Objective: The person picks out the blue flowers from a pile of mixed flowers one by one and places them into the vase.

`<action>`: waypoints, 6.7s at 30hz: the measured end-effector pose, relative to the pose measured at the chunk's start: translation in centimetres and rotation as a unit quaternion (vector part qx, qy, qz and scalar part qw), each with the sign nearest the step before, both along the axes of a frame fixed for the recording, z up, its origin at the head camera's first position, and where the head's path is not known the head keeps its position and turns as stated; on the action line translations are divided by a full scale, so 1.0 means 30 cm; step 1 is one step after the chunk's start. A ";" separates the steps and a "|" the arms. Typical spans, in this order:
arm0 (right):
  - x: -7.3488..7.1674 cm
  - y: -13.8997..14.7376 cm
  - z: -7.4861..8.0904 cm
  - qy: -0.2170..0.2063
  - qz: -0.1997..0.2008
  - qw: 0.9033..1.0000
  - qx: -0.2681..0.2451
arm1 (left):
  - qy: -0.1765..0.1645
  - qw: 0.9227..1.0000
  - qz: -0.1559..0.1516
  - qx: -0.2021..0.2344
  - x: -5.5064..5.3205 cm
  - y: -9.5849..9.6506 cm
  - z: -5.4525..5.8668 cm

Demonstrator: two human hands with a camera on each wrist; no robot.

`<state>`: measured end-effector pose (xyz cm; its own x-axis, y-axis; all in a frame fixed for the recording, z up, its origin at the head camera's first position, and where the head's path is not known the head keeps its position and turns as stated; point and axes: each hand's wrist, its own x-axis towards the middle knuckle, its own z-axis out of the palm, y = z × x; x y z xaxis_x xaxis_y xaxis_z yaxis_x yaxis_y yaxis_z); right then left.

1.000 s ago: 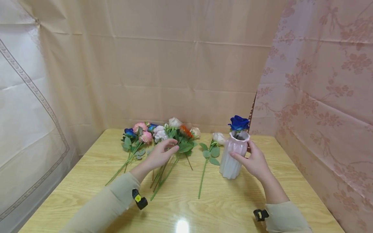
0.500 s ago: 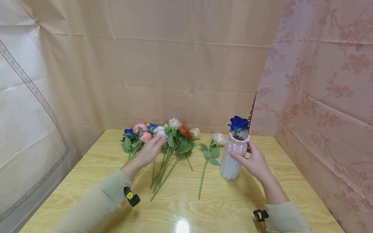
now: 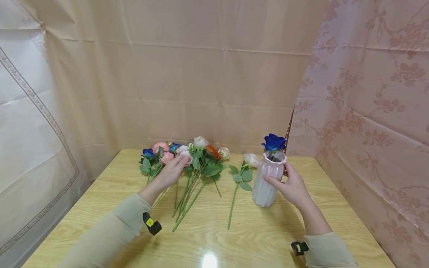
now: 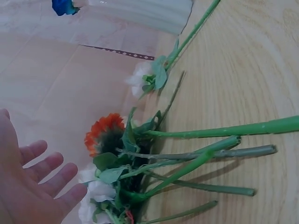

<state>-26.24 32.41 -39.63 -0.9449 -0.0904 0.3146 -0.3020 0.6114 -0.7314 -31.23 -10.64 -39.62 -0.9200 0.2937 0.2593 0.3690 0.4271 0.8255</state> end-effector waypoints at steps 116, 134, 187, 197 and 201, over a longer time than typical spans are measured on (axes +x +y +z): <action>-0.001 0.000 -0.009 0.002 0.004 1.000 -0.015 | -0.166 0.985 0.035 -0.001 -0.102 0.269 -0.114; 0.004 0.000 -0.017 0.008 0.000 1.000 -0.011 | -0.113 0.992 -0.027 -0.053 -0.075 0.460 -0.127; 0.000 0.004 -0.021 0.021 0.001 1.000 -0.004 | -0.125 0.992 0.022 -0.002 -0.077 0.100 -0.046; 0.003 0.001 -0.021 0.011 0.001 1.000 -0.006 | -0.144 0.989 0.003 -0.032 -0.085 0.111 -0.104; 0.003 -0.001 -0.023 0.011 0.002 1.000 -0.006 | -0.158 0.985 -0.004 -0.070 -0.087 0.121 -0.132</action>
